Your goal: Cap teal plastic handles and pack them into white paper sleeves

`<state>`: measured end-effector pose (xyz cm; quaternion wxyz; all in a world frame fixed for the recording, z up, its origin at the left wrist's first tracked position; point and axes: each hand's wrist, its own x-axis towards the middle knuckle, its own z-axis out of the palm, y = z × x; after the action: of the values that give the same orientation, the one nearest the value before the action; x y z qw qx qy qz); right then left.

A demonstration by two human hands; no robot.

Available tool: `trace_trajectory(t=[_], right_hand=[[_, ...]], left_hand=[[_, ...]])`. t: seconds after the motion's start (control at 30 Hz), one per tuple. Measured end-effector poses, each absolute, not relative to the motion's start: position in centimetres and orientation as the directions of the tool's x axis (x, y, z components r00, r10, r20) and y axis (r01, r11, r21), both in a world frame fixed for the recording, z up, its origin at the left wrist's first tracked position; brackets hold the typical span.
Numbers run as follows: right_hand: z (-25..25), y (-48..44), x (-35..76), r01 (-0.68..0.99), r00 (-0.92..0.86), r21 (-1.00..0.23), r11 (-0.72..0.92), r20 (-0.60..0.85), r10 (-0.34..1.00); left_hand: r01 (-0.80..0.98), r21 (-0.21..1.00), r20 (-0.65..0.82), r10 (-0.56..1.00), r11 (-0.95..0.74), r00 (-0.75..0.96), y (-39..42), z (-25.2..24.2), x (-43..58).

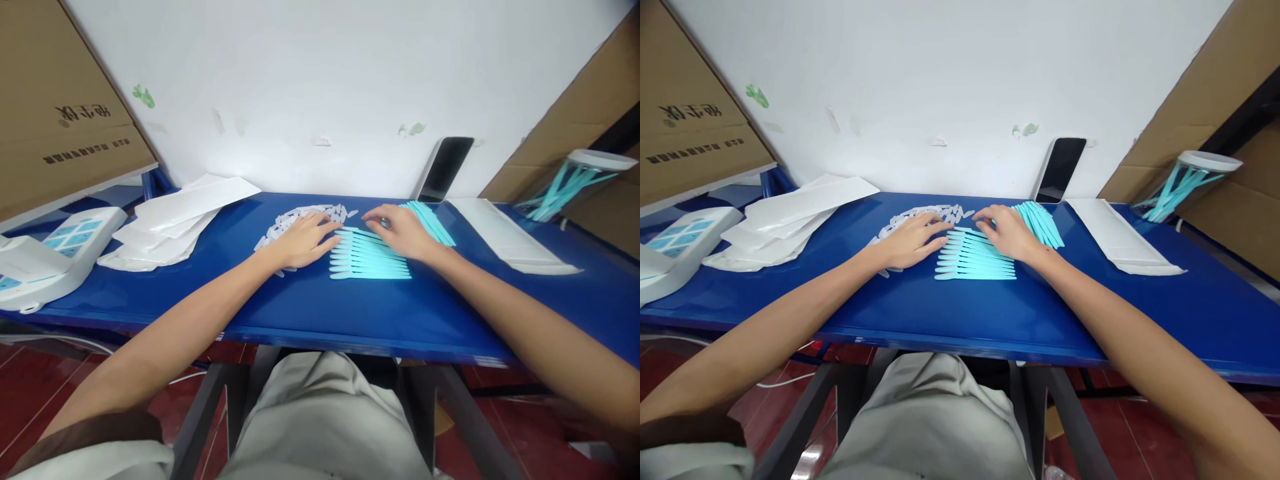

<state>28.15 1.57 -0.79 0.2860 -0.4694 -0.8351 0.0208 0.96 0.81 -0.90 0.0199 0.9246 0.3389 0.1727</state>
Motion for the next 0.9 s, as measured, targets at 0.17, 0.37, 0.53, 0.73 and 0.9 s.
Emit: trace_trajectory(t=[0.17,0.37,0.53,0.73,0.9], right_hand=[[1.4,-1.8,28.3,0.776,-0.400,-0.362,0.517,0.352,0.846],[2.0,-3.7,27.1,0.663,-0.670,-0.299,0.686,0.171,0.722],[1.5,-3.6,27.1,0.646,-0.701,-0.328,0.689,0.102,0.706],[1.3,-3.5,27.1,0.637,-0.702,-0.370,0.676,0.085,0.707],[1.3,-3.3,27.1,0.632,-0.701,-0.370,0.681,0.103,0.706]], left_hand=[[0.665,0.107,0.387,0.647,-0.739,0.657,0.0,0.4,0.8],[0.557,0.201,0.333,0.591,-0.805,0.734,-1.3,1.0,0.6],[0.445,0.179,0.275,0.479,-0.877,0.834,-1.5,0.5,0.7],[0.450,0.123,0.273,0.466,-0.885,0.842,-1.5,-0.1,1.0],[0.464,0.141,0.247,0.485,-0.875,0.839,-1.2,-0.5,1.0]])
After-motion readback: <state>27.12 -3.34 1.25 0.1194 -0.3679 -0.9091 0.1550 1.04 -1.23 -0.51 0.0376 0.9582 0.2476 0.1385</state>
